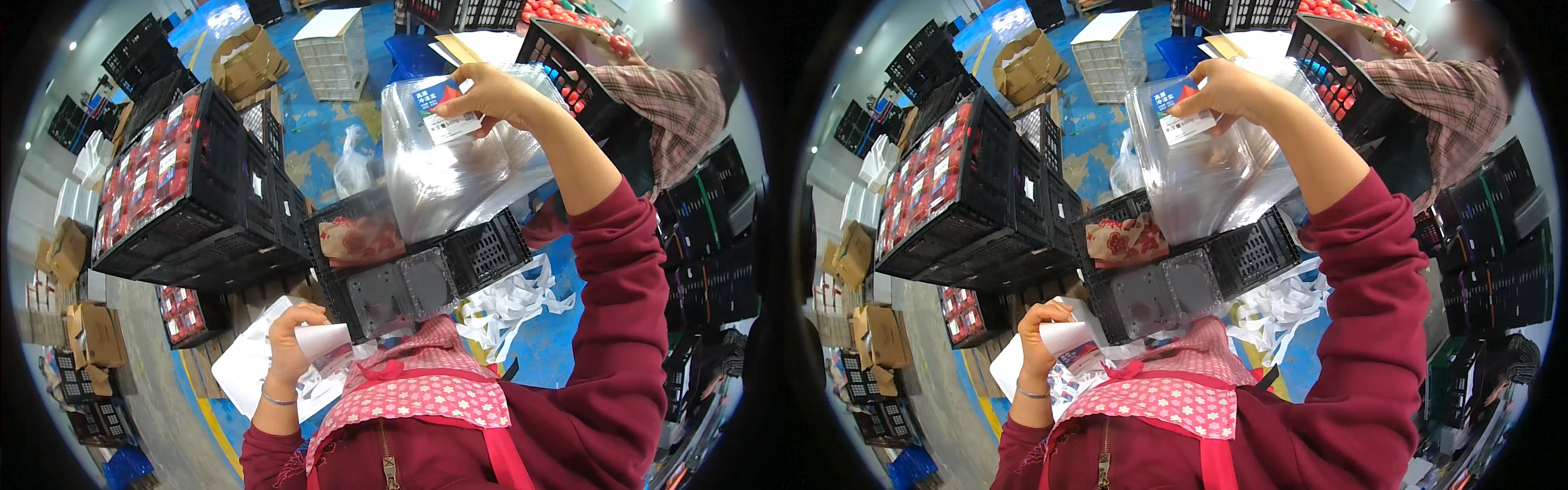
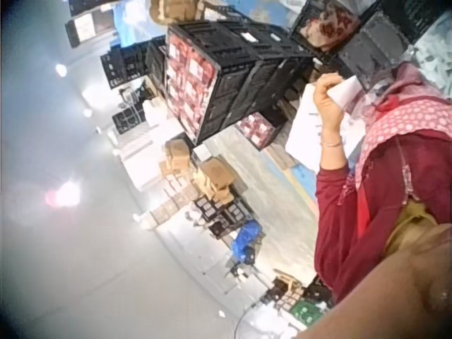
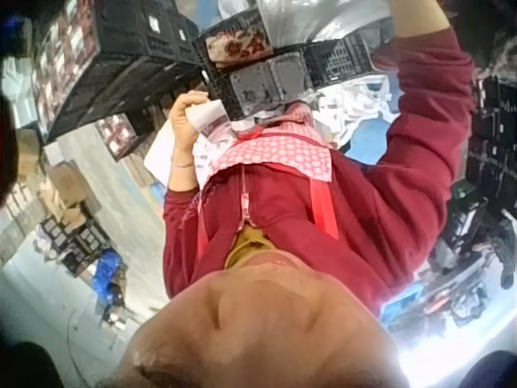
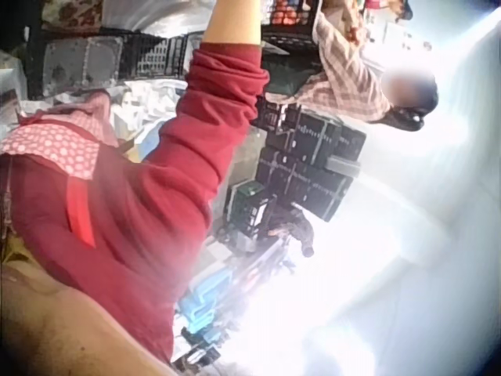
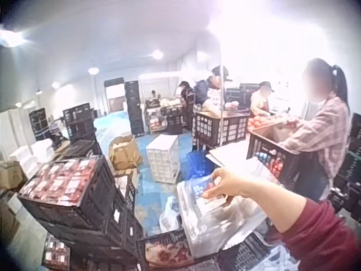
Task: The person applies adhesive labels to stacks of clear plastic containers. They peel labels from a roll and press them onto the containers, then stack the labeled units in a black crate.
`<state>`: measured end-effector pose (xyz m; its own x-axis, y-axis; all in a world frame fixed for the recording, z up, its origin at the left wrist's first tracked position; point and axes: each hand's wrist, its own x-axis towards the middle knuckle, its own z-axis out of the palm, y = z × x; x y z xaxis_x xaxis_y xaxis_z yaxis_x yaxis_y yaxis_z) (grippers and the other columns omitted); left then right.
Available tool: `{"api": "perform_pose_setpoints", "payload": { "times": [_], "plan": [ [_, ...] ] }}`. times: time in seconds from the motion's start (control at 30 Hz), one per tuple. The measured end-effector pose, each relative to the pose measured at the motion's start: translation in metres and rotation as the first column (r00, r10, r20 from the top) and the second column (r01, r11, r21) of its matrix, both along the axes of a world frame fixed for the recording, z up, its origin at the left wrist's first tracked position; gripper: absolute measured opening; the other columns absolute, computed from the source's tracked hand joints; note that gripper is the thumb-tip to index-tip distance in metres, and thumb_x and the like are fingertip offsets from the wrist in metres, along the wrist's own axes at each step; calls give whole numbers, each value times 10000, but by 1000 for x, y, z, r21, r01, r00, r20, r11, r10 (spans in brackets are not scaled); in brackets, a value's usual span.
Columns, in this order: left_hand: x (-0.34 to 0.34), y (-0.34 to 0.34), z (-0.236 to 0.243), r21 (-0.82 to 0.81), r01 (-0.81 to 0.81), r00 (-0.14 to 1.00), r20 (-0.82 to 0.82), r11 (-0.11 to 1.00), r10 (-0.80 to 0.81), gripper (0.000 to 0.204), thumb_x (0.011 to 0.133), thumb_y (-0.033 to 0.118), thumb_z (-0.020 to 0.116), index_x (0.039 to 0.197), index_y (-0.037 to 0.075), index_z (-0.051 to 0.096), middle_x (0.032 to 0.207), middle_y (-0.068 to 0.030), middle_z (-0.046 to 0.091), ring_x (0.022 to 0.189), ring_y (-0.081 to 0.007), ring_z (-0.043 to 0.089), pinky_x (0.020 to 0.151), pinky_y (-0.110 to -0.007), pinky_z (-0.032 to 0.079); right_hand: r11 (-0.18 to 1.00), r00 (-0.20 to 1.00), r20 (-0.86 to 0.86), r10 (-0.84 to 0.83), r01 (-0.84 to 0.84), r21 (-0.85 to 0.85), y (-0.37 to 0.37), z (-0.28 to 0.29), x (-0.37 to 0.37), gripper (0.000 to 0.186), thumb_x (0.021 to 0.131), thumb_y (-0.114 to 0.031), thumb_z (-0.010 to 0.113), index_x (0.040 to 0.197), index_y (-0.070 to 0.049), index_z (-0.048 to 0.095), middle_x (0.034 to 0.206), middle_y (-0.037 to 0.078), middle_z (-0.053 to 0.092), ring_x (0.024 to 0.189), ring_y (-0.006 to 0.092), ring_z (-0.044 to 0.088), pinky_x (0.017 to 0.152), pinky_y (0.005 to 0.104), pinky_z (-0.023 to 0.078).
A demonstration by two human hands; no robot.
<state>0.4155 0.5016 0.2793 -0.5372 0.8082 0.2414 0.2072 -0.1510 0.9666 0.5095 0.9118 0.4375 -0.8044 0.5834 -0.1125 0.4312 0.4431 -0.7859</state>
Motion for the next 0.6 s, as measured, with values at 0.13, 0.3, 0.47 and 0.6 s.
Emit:
{"api": "perform_pose_setpoints", "payload": {
  "times": [0.13,0.3,0.47,0.6],
  "plan": [
    [9,-10,17,-7,-45,992,117,999,46,205,763,-4,757,834,56,574,928,-98,656,846,-177,625,862,-340,481,969,983,174,-61,16,248,-18,9,-4,789,692,-331,872,1287,42,513,1005,215,638,827,246,677,555,345,571],
    [12,-35,37,132,-140,980,157,981,118,303,731,-28,791,952,36,594,925,-89,595,828,-138,573,731,-250,457,372,962,-263,79,216,903,-77,-10,8,614,746,-274,832,1239,-18,573,1080,149,654,921,238,666,805,374,532],
    [10,-44,13,-89,-135,985,93,987,143,164,735,-11,795,855,38,696,834,-20,639,742,-116,613,678,-246,473,850,791,-313,525,-504,152,-234,-90,32,668,709,-170,872,1276,-11,556,1143,114,655,1037,203,629,913,340,496],
    [11,-61,-15,-34,-99,995,7,995,99,266,807,27,768,1031,52,626,941,-47,627,847,-123,597,875,-280,451,787,870,-371,326,-467,-404,-298,-155,35,536,764,-150,823,1233,1,613,1101,127,667,950,210,656,863,331,510]
  ]
}}
